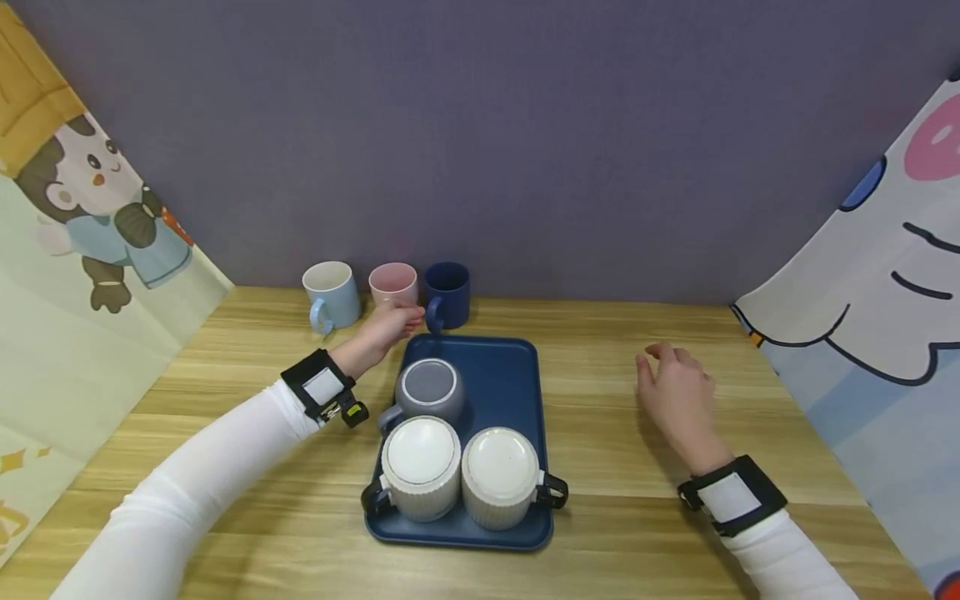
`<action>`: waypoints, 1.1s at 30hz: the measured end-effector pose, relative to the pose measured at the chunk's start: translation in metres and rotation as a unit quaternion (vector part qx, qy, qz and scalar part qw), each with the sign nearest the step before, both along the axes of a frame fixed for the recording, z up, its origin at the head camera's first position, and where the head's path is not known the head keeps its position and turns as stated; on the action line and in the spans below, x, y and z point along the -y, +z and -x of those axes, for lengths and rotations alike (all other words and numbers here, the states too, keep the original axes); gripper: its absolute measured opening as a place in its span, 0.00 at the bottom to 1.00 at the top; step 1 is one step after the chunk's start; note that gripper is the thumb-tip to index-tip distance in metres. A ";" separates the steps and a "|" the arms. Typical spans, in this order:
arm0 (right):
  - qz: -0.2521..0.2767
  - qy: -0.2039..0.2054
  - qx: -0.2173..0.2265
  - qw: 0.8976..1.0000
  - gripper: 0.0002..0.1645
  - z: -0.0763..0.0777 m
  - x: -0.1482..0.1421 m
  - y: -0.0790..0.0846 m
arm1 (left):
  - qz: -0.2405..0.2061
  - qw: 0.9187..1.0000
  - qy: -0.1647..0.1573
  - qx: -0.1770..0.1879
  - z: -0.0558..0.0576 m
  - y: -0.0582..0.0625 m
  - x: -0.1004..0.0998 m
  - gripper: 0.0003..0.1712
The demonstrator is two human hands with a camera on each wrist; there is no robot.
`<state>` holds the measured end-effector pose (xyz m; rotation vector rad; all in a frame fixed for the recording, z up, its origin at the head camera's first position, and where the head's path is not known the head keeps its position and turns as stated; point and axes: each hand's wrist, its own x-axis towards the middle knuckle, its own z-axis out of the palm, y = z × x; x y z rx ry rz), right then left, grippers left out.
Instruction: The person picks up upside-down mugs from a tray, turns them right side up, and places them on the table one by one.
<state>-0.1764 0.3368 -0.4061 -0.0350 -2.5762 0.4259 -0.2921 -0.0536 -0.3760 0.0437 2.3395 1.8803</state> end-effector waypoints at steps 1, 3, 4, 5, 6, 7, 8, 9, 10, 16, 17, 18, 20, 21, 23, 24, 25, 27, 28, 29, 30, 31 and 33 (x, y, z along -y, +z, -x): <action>-0.002 0.001 -0.002 1.000 0.20 0.001 0.001 0.000 | -0.009 1.000 -0.008 -0.025 0.008 -0.011 0.005 0.15; -0.002 0.001 -0.008 1.000 0.20 0.002 0.004 0.000 | -0.001 0.999 -0.002 -0.036 0.007 -0.014 0.009 0.15; -0.002 0.001 -0.012 1.000 0.20 0.003 0.005 0.000 | -0.003 0.999 0.000 -0.040 0.006 -0.015 0.011 0.15; -0.002 0.002 -0.016 1.000 0.19 0.003 0.006 0.000 | -0.001 0.999 0.004 -0.039 0.002 -0.014 0.013 0.15; -0.002 0.004 -0.020 1.000 0.19 0.004 0.007 0.000 | -0.006 0.999 0.006 -0.037 -0.001 -0.012 0.014 0.16; -0.002 0.005 -0.024 1.000 0.19 0.004 0.008 -0.001 | -0.010 0.999 0.003 -0.036 -0.004 -0.011 0.016 0.17; -0.002 0.007 -0.027 1.000 0.19 0.005 0.009 -0.001 | -0.001 1.000 0.016 -0.015 -0.017 0.000 0.015 0.18; -0.001 0.009 -0.029 1.000 0.19 0.005 0.010 -0.001 | -0.009 1.000 0.013 -0.012 -0.021 0.003 0.017 0.18; -0.002 0.010 -0.032 0.999 0.18 0.006 0.010 -0.001 | -0.011 1.000 0.011 -0.013 -0.025 0.005 0.019 0.18; -0.001 0.014 -0.030 0.999 0.18 0.007 0.013 -0.001 | -0.024 1.000 0.005 -0.003 -0.044 0.010 0.026 0.20; -0.001 0.014 -0.028 1.000 0.18 0.007 0.014 -0.001 | -0.028 1.000 0.005 -0.001 -0.046 0.009 0.027 0.20; -0.002 0.015 -0.028 0.999 0.18 0.007 0.015 -0.001 | -0.028 1.000 0.004 -0.001 -0.049 0.008 0.028 0.19; -0.002 0.017 -0.028 0.999 0.18 0.008 0.017 0.000 | -0.028 1.000 0.001 -0.006 -0.053 0.006 0.030 0.18; -0.001 0.018 -0.028 0.999 0.18 0.008 0.018 0.000 | -0.028 1.000 -0.003 -0.009 -0.055 0.005 0.031 0.18; 0.000 0.018 -0.030 0.999 0.18 0.009 0.021 0.001 | -0.029 0.999 -0.010 -0.016 -0.060 0.002 0.033 0.17; 0.001 0.017 -0.029 0.999 0.18 0.009 0.022 0.001 | -0.029 0.999 -0.014 -0.020 -0.063 0.001 0.034 0.17; 0.002 0.017 -0.029 0.999 0.18 0.009 0.023 0.001 | -0.027 0.999 -0.019 -0.022 -0.065 0.000 0.036 0.17; 0.003 0.017 -0.028 0.999 0.18 0.011 0.025 0.002 | -0.026 0.999 -0.029 -0.021 -0.070 -0.001 0.038 0.17; 0.003 0.018 -0.027 0.999 0.18 0.011 0.026 0.002 | -0.025 0.999 -0.034 -0.019 -0.073 -0.001 0.039 0.17; 0.003 0.019 -0.026 0.999 0.18 0.011 0.027 0.003 | -0.024 0.999 -0.039 -0.017 -0.076 -0.001 0.040 0.18; 0.002 0.020 -0.026 0.999 0.18 0.011 0.028 0.003 | -0.023 0.999 -0.045 -0.014 -0.079 -0.001 0.041 0.18; 0.002 0.023 -0.024 0.999 0.18 0.012 0.028 0.003 | -0.023 0.998 -0.052 -0.011 -0.082 -0.001 0.041 0.18; 0.003 0.026 -0.019 0.999 0.19 0.012 0.030 0.005 | -0.021 0.998 -0.062 -0.007 -0.088 -0.001 0.043 0.20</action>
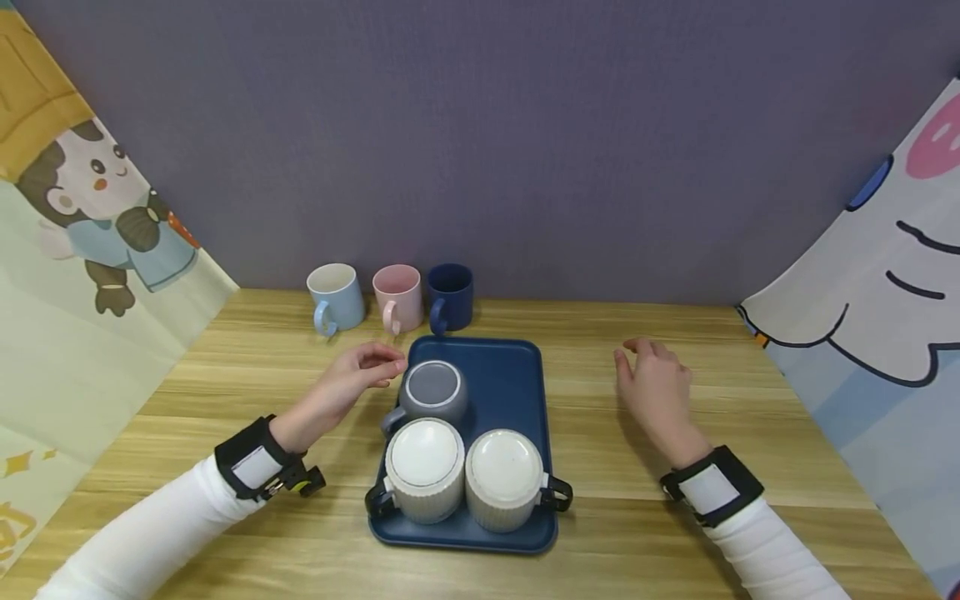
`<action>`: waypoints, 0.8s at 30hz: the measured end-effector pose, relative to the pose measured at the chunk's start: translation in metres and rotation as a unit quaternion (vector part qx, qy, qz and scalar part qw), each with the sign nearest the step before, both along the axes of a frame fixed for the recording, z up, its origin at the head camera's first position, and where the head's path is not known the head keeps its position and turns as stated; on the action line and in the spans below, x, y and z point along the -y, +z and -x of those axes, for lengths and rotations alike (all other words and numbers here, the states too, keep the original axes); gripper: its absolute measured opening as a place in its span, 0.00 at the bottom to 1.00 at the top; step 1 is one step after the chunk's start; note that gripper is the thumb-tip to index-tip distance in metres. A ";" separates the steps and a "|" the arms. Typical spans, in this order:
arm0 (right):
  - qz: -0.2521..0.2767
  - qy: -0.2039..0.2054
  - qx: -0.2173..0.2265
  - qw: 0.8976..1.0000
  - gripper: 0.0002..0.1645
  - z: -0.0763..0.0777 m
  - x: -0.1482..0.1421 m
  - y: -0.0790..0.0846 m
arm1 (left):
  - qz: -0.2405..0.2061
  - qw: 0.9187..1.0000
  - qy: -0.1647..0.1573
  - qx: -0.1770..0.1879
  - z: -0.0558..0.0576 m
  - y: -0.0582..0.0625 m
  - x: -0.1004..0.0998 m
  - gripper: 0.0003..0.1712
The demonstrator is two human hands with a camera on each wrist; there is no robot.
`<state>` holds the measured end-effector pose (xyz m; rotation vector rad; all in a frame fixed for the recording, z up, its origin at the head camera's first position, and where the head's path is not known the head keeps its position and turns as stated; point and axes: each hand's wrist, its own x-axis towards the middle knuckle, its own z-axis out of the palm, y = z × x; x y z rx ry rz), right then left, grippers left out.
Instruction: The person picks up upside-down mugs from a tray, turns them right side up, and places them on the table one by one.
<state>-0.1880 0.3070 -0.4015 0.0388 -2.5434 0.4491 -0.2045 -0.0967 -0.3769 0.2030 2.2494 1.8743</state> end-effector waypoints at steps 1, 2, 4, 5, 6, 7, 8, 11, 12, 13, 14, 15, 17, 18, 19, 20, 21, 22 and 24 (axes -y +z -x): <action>0.001 0.001 0.000 1.000 0.18 0.000 0.001 0.000 | 0.002 1.000 -0.005 0.000 -0.003 0.000 0.001 0.20; 0.002 0.002 -0.001 1.000 0.18 0.000 0.001 0.000 | 0.003 1.000 -0.009 0.001 -0.006 0.000 0.002 0.21; 0.002 0.005 -0.003 1.000 0.18 0.001 0.002 -0.001 | 0.005 1.000 -0.014 0.005 -0.011 -0.001 0.003 0.23; 0.001 0.007 -0.006 1.000 0.18 0.001 0.003 -0.001 | 0.008 1.000 -0.015 0.007 -0.013 -0.001 0.004 0.23; 0.001 0.008 -0.010 1.000 0.17 0.001 0.004 -0.001 | 0.010 1.000 -0.015 0.009 -0.014 -0.002 0.005 0.24; 0.000 0.011 -0.014 1.000 0.17 0.002 0.004 -0.002 | 0.012 1.000 -0.017 0.012 -0.016 -0.003 0.006 0.24; 0.000 0.013 -0.016 1.000 0.17 0.002 0.005 -0.002 | 0.014 1.000 -0.018 0.016 -0.018 -0.004 0.007 0.24; -0.002 0.018 -0.019 1.000 0.17 0.002 0.008 -0.002 | 0.019 0.999 -0.027 0.020 -0.022 -0.007 0.010 0.23; -0.002 0.019 -0.017 1.000 0.17 0.002 0.009 -0.002 | 0.020 0.999 -0.031 0.021 -0.023 -0.008 0.011 0.23; -0.002 0.020 -0.015 1.000 0.17 0.002 0.010 -0.002 | 0.022 0.999 -0.034 0.021 -0.024 -0.009 0.012 0.22; -0.003 0.020 -0.012 1.000 0.17 0.002 0.011 -0.002 | 0.023 0.999 -0.038 0.021 -0.025 -0.009 0.012 0.22; -0.003 0.021 -0.008 1.000 0.17 0.002 0.012 -0.002 | 0.024 0.999 -0.042 0.020 -0.026 -0.010 0.012 0.21; -0.003 0.022 -0.003 1.000 0.17 0.003 0.014 -0.002 | 0.030 0.998 -0.046 0.019 -0.028 -0.011 0.013 0.21; -0.005 0.023 -0.002 1.000 0.17 0.003 0.015 -0.002 | 0.033 0.998 -0.048 0.020 -0.029 -0.011 0.013 0.21; -0.006 0.023 -0.003 1.000 0.17 0.003 0.016 -0.002 | 0.037 0.998 -0.049 0.020 -0.030 -0.012 0.013 0.21; -0.007 0.024 -0.004 1.000 0.17 0.003 0.017 -0.002 | 0.041 0.998 -0.051 0.019 -0.031 -0.013 0.013 0.21; -0.008 0.025 -0.005 1.000 0.17 0.004 0.018 -0.002 | 0.043 0.997 -0.052 0.019 -0.032 -0.013 0.013 0.21; -0.009 0.026 -0.008 1.000 0.16 0.004 0.019 -0.003 | 0.045 0.997 -0.054 0.019 -0.033 -0.014 0.013 0.20; -0.011 0.028 -0.010 0.999 0.16 0.004 0.021 -0.003 | 0.049 0.997 -0.055 0.021 -0.034 -0.016 0.012 0.20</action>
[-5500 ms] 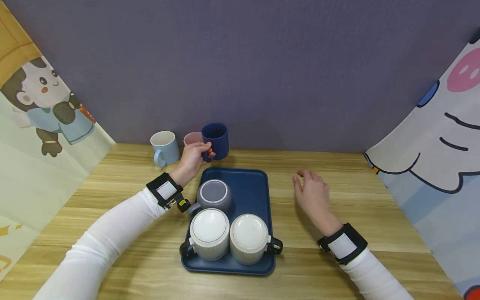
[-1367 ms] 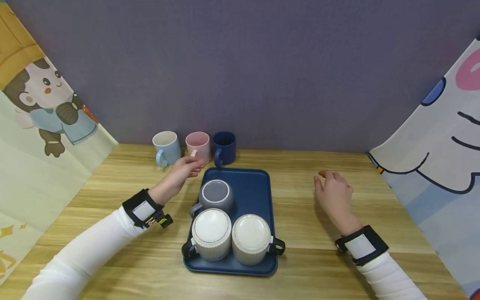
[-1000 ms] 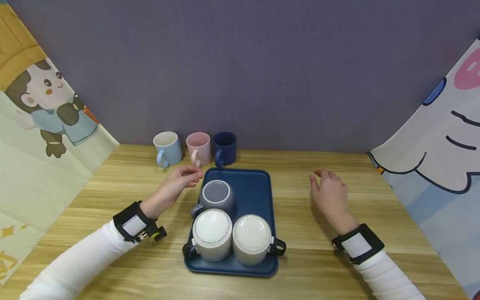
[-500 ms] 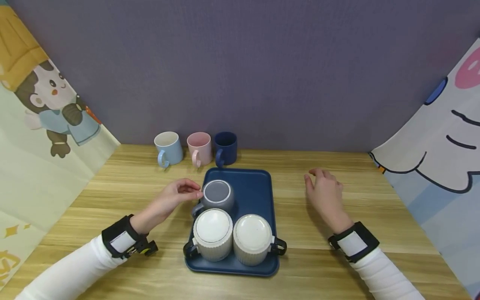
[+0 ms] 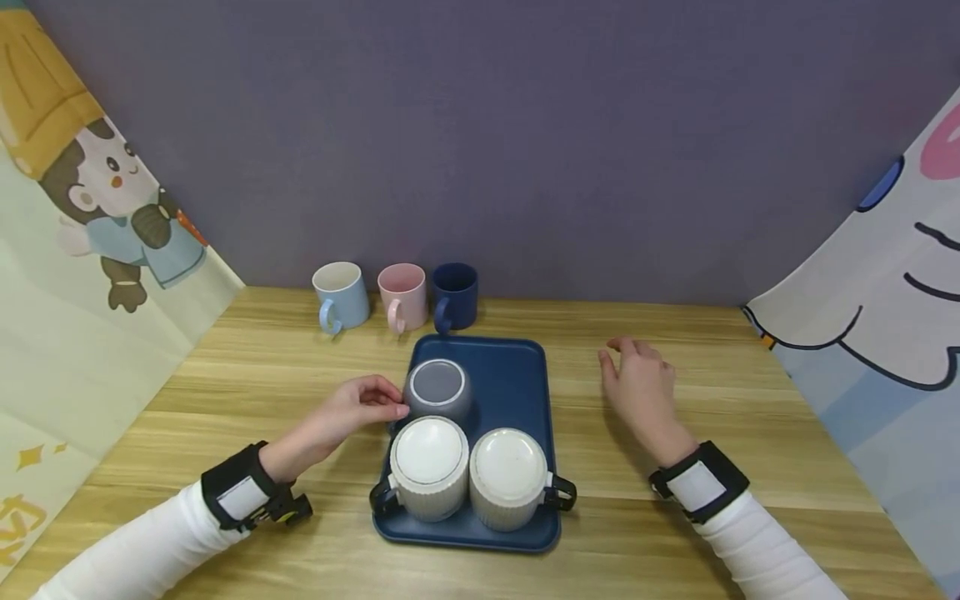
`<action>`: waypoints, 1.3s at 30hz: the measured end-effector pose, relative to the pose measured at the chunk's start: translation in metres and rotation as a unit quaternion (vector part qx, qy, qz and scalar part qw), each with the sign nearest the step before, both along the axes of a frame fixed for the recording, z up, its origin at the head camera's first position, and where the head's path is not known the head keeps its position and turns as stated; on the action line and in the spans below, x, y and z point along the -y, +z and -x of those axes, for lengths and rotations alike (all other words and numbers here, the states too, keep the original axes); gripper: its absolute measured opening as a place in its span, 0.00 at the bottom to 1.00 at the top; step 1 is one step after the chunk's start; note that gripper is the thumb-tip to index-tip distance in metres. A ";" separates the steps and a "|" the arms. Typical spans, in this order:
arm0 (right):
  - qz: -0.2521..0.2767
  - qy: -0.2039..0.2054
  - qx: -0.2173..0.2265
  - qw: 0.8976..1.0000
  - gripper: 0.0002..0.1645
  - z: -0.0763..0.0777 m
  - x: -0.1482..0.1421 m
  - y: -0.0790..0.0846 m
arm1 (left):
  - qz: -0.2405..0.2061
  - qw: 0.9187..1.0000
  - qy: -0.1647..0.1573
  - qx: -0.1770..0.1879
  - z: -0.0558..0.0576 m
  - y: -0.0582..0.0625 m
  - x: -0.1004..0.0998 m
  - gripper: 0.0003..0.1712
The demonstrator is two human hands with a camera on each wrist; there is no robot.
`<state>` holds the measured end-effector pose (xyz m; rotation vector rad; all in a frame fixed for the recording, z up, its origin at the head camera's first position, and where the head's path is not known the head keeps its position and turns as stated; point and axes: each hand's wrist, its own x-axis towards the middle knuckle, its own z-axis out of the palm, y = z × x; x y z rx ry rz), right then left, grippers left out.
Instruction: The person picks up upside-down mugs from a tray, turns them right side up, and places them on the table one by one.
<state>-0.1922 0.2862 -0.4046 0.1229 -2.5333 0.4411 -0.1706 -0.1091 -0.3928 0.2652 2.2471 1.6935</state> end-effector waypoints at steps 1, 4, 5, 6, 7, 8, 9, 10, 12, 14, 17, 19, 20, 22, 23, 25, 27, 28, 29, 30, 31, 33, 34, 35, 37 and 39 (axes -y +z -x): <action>0.001 0.001 0.000 1.000 0.16 0.000 0.001 0.000 | 0.002 1.000 0.001 0.002 0.000 -0.001 0.000 0.19; 0.002 0.001 0.006 1.000 0.17 0.001 0.002 -0.001 | 0.007 1.000 0.000 0.008 -0.002 -0.004 -0.001 0.18; 0.003 0.001 0.009 1.000 0.17 0.001 0.003 -0.001 | 0.008 1.000 0.001 0.010 -0.002 -0.004 -0.001 0.17; 0.004 0.001 0.011 1.000 0.17 0.001 0.004 -0.001 | 0.009 1.000 0.002 0.012 -0.002 -0.005 -0.001 0.17; 0.006 0.001 0.013 1.000 0.17 0.002 0.004 -0.001 | 0.009 1.000 0.002 0.011 -0.003 -0.006 -0.001 0.16; 0.006 0.002 0.014 1.000 0.17 0.002 0.005 -0.001 | 0.010 1.000 0.001 0.009 -0.003 -0.006 -0.002 0.16; 0.007 0.004 0.013 1.000 0.17 0.002 0.006 -0.001 | 0.011 1.000 0.000 0.008 -0.004 -0.006 -0.002 0.15; 0.006 0.005 0.011 1.000 0.17 0.002 0.007 -0.001 | 0.013 1.000 -0.001 0.009 -0.004 -0.006 -0.002 0.15; 0.006 0.008 0.006 1.000 0.17 0.002 0.010 -0.001 | 0.018 1.000 -0.006 0.009 -0.005 -0.007 -0.003 0.14; 0.004 0.010 0.001 1.000 0.17 0.003 0.012 -0.001 | 0.023 1.000 -0.009 0.009 -0.006 -0.008 -0.003 0.14; 0.000 0.015 -0.004 1.000 0.16 0.003 0.015 -0.001 | 0.030 0.999 -0.011 0.003 -0.005 -0.009 -0.002 0.15; -0.002 0.020 -0.010 1.000 0.16 0.004 0.017 -0.001 | 0.029 1.000 -0.012 0.000 -0.005 -0.010 -0.002 0.15; -0.004 0.022 -0.013 1.000 0.16 0.004 0.018 -0.002 | 0.028 1.000 -0.014 -0.002 -0.005 -0.011 -0.002 0.15; -0.006 0.028 -0.021 0.999 0.16 0.005 0.019 -0.002 | 0.019 1.000 -0.017 -0.003 -0.004 -0.012 -0.002 0.15; -0.005 0.031 -0.024 0.999 0.16 0.005 0.020 -0.002 | 0.010 1.000 -0.019 -0.003 -0.004 -0.012 -0.002 0.15; -0.002 0.034 -0.025 0.999 0.16 0.006 0.021 -0.003 | -0.005 1.000 -0.022 -0.004 -0.004 -0.013 -0.003 0.14; 0.002 0.036 -0.021 0.999 0.16 0.006 0.021 -0.003 | -0.016 0.999 -0.027 -0.010 -0.004 -0.013 -0.003 0.14; 0.004 0.035 -0.018 0.999 0.16 0.006 0.022 -0.004 | -0.019 0.999 -0.029 -0.013 -0.004 -0.013 -0.004 0.14; 0.006 0.034 -0.015 0.999 0.16 0.006 0.022 -0.004 | -0.023 0.999 -0.029 -0.015 -0.004 -0.013 -0.004 0.14; 0.007 0.033 -0.011 0.999 0.17 0.006 0.023 -0.004 | -0.025 0.999 -0.028 -0.017 -0.004 -0.014 -0.004 0.14; 0.008 0.032 -0.008 0.999 0.17 0.006 0.024 -0.004 | -0.028 0.999 -0.028 -0.019 -0.004 -0.014 -0.004 0.13; 0.010 0.030 -0.004 1.000 0.17 0.006 0.025 -0.004 | -0.034 0.999 -0.025 -0.020 -0.003 -0.014 -0.004 0.13; 0.011 0.029 -0.004 1.000 0.17 0.006 0.026 -0.004 | -0.037 0.999 -0.023 -0.019 -0.003 -0.015 -0.004 0.13; 0.012 0.030 -0.004 0.999 0.17 0.006 0.026 -0.003 | -0.040 0.999 -0.020 -0.018 -0.003 -0.015 -0.004 0.13; 0.015 0.032 -0.008 0.999 0.17 0.006 0.028 -0.003 | -0.042 0.999 -0.018 -0.019 -0.003 -0.015 -0.005 0.13; 0.017 0.035 -0.013 0.999 0.17 0.006 0.029 -0.002 | -0.045 0.999 -0.018 -0.023 -0.003 -0.015 -0.005 0.14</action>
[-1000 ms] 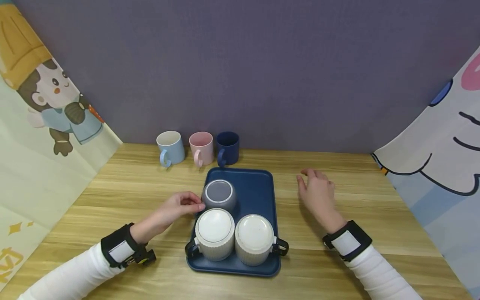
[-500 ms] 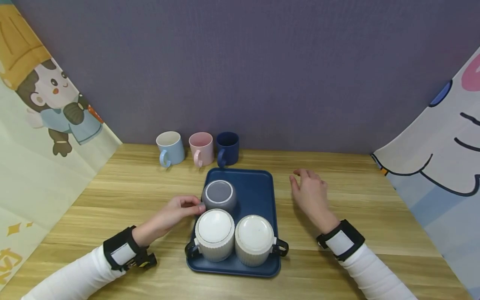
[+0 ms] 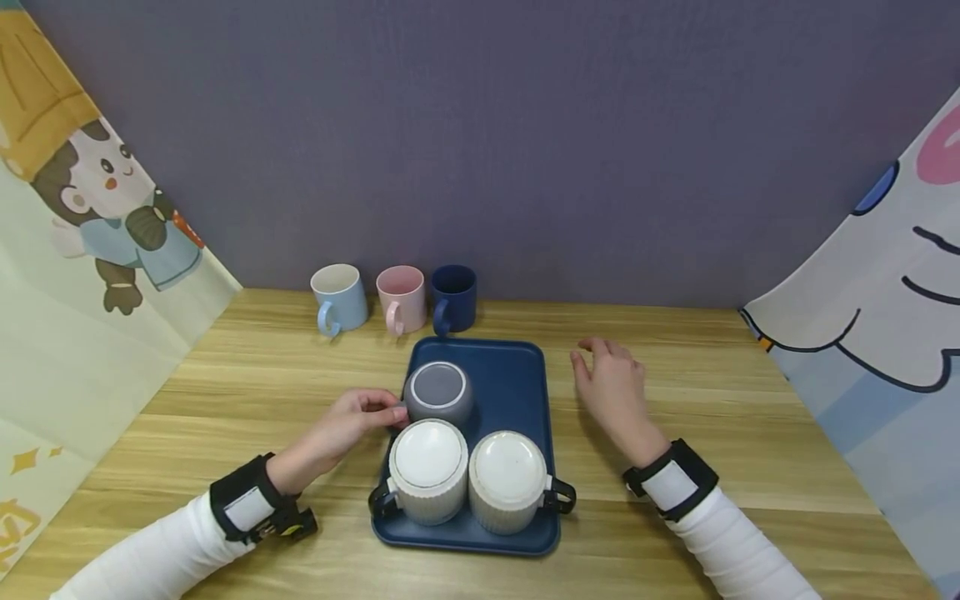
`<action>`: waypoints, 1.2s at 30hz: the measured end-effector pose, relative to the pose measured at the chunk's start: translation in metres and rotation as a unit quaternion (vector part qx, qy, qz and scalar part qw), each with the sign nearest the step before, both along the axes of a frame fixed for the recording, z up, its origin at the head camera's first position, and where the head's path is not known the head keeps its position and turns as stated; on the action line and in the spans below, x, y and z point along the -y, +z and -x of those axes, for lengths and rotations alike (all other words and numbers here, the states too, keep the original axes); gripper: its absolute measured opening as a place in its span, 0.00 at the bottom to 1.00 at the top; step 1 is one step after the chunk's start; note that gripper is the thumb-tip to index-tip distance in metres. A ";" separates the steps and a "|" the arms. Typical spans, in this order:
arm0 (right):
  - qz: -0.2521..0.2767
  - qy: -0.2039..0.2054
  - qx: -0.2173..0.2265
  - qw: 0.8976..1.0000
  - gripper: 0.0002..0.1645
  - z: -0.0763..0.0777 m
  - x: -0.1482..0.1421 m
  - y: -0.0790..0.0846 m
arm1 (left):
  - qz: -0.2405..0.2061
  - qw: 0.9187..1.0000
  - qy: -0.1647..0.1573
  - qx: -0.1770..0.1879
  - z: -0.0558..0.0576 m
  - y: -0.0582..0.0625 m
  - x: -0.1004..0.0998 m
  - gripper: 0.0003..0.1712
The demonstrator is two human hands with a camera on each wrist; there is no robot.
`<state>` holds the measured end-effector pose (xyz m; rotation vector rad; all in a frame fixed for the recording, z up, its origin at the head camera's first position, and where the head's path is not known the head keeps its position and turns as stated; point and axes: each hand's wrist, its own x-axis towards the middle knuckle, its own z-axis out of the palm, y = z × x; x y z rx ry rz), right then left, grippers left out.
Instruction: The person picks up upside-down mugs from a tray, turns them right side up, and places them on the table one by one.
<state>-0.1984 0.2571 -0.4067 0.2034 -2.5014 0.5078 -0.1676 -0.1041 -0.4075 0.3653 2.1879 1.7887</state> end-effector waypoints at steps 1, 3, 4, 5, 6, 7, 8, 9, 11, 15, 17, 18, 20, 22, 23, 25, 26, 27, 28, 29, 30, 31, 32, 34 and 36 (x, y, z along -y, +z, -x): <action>0.000 0.001 -0.001 1.000 0.17 0.000 0.001 0.000 | -0.001 1.000 0.000 0.000 0.000 0.000 0.000 0.14; 0.001 0.002 -0.001 1.000 0.16 0.001 0.003 0.000 | -0.005 1.000 -0.001 -0.003 0.000 0.001 -0.001 0.14; 0.001 0.003 -0.001 1.000 0.16 0.001 0.004 0.000 | -0.006 1.000 -0.001 -0.004 0.000 0.001 -0.001 0.14; 0.001 0.002 0.001 1.000 0.16 0.001 0.005 0.000 | -0.007 1.000 -0.003 -0.004 0.000 0.001 -0.002 0.14; 0.002 0.001 0.002 1.000 0.16 0.001 0.005 0.001 | -0.008 1.000 -0.003 -0.003 0.000 0.001 -0.002 0.14; 0.003 0.001 0.002 1.000 0.16 0.001 0.006 0.001 | -0.009 1.000 -0.002 -0.002 0.000 0.002 -0.002 0.13; 0.004 0.001 0.003 1.000 0.16 0.001 0.007 0.001 | -0.010 1.000 -0.003 -0.003 0.000 0.002 -0.003 0.13; 0.006 0.001 0.002 1.000 0.16 0.001 0.007 0.001 | -0.011 1.000 -0.003 -0.003 0.000 0.002 -0.003 0.13; 0.008 0.002 0.001 1.000 0.16 0.001 0.008 0.002 | -0.018 1.000 0.001 0.003 0.001 0.002 -0.003 0.13; 0.009 0.006 -0.004 1.000 0.15 0.001 0.009 0.003 | -0.045 0.999 0.012 0.027 0.003 -0.001 -0.002 0.10; 0.008 0.007 -0.005 1.000 0.15 0.001 0.010 0.003 | -0.063 0.997 0.016 0.041 0.003 -0.001 -0.001 0.09; 0.008 0.007 -0.004 1.000 0.15 0.002 0.010 0.003 | -0.069 0.996 0.018 0.047 0.004 -0.002 -0.001 0.08; 0.010 0.006 -0.003 1.000 0.16 0.002 0.010 0.003 | -0.078 0.995 0.021 0.051 0.004 -0.002 -0.001 0.07; 0.013 0.005 -0.001 1.000 0.16 0.002 0.011 0.003 | -0.086 0.995 0.027 0.052 0.005 -0.001 -0.002 0.06; 0.014 0.005 -0.001 1.000 0.16 0.002 0.011 0.004 | -0.090 0.994 0.031 0.053 0.006 0.000 -0.002 0.06; 0.018 0.005 -0.001 1.000 0.16 0.002 0.011 0.004 | -0.100 0.993 0.037 0.049 0.007 0.002 -0.004 0.06; 0.019 0.005 -0.001 1.000 0.16 0.002 0.011 0.004 | -0.107 0.992 0.040 0.048 0.008 0.003 -0.004 0.06; 0.020 0.005 -0.002 1.000 0.16 0.002 0.011 0.004 | -0.115 0.991 0.043 0.047 0.009 0.005 -0.005 0.06; 0.021 0.005 -0.003 1.000 0.16 0.002 0.012 0.004 | -0.122 0.991 0.044 0.044 0.009 0.008 -0.006 0.06; 0.022 0.005 -0.004 1.000 0.16 0.002 0.012 0.004 | -0.129 0.990 0.048 0.043 0.010 0.010 -0.007 0.07; 0.022 0.005 -0.004 1.000 0.16 0.002 0.012 0.004 | -0.135 0.989 0.050 0.042 0.011 0.012 -0.007 0.07; 0.022 0.005 -0.004 1.000 0.16 0.003 0.012 0.004 | -0.142 0.988 0.053 0.043 0.011 0.014 -0.008 0.08; 0.022 0.004 -0.004 1.000 0.16 0.003 0.013 0.005 | -0.147 0.987 0.056 0.042 0.011 0.017 -0.008 0.08; 0.023 0.004 -0.004 1.000 0.16 0.003 0.013 0.005 | -0.161 0.984 0.061 0.043 0.012 0.021 -0.009 0.09; 0.026 0.005 -0.003 1.000 0.16 0.004 0.014 0.005 | -0.178 0.981 0.062 0.045 0.013 0.024 -0.009 0.11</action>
